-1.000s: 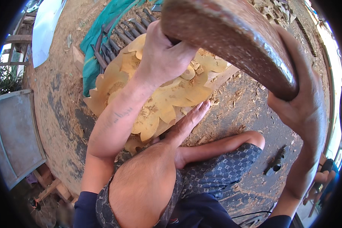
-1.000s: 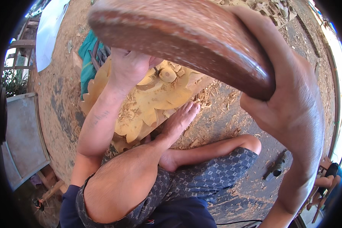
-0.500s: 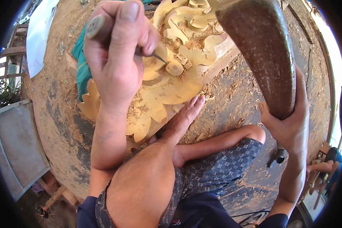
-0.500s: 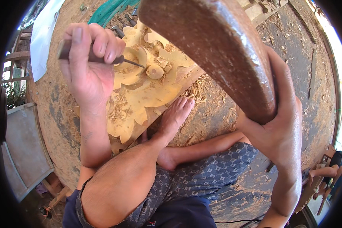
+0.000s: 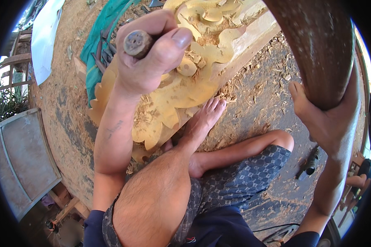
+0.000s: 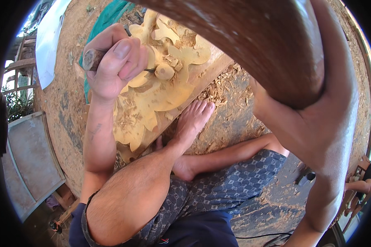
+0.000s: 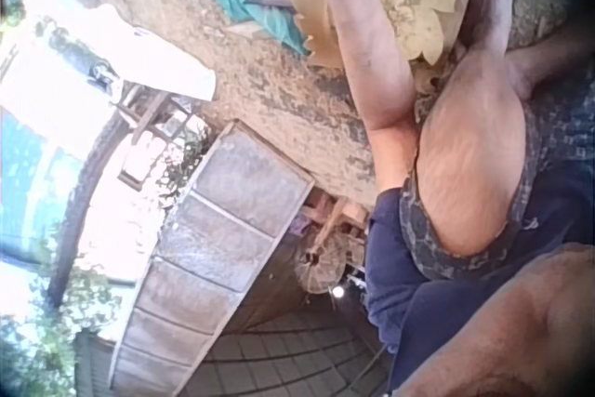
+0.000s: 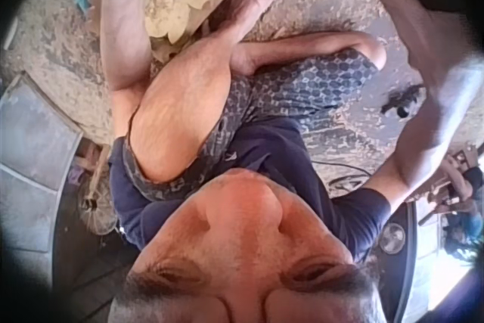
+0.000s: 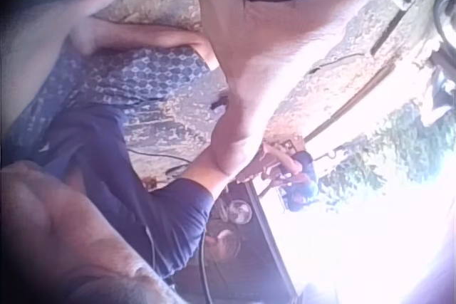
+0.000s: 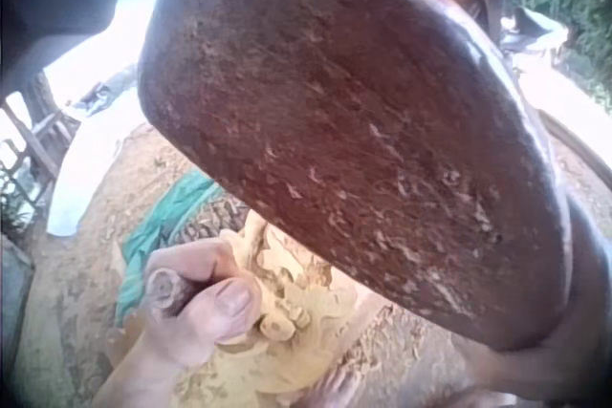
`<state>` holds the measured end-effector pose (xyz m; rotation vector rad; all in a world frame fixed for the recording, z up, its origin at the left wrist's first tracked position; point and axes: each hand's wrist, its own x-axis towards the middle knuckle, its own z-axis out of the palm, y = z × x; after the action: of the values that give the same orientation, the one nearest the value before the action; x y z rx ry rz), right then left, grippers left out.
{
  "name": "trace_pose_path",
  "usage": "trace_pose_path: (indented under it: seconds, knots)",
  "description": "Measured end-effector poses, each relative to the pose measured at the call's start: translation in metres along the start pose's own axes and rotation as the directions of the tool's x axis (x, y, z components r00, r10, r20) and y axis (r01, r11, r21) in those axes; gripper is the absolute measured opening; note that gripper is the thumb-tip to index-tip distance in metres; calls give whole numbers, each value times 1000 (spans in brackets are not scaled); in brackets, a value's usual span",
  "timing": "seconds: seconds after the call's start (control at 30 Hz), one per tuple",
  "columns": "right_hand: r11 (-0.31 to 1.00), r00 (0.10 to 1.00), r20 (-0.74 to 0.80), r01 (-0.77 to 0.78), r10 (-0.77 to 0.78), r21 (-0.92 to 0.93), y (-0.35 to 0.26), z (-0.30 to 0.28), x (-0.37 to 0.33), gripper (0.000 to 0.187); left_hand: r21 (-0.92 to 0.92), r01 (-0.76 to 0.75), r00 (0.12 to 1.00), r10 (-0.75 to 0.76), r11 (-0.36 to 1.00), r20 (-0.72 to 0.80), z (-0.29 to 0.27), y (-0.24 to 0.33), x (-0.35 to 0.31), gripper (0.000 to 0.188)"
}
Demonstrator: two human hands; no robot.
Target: The person carves a decorative floral pattern into a rectangular wooden block using a chisel and mallet. They repeatedly strike the chisel to remove wood shavings and refine the design.
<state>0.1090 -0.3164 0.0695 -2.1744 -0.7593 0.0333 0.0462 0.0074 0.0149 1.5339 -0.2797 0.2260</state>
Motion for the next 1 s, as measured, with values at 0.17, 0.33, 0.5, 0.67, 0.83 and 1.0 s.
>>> trace_pose_path:
  seconds: [0.17,0.33,0.5,0.67,0.83,1.0]
  knots:
    - [993,992,67,113,-110,-36,-1,9,15,77,-201,-104,988,124,974,91,-8,-23,-4,12]
    - [984,985,116,144,-132,-107,-9,4,23,79,-435,173,940,-16,884,342,-11,-14,-7,29]
    - [977,976,150,177,-160,-114,-15,11,31,82,-562,68,995,-16,825,97,-9,3,-14,29]
    - [977,978,139,172,-153,-128,-14,7,30,84,-231,18,992,11,973,126,-16,12,4,36]
    - [972,970,165,200,-178,-128,-20,6,39,87,-60,25,1000,-26,998,-15,-5,4,-11,30]
    - [949,945,242,264,-218,-174,-28,12,48,89,-71,130,990,-133,989,-50,-7,-3,-19,28]
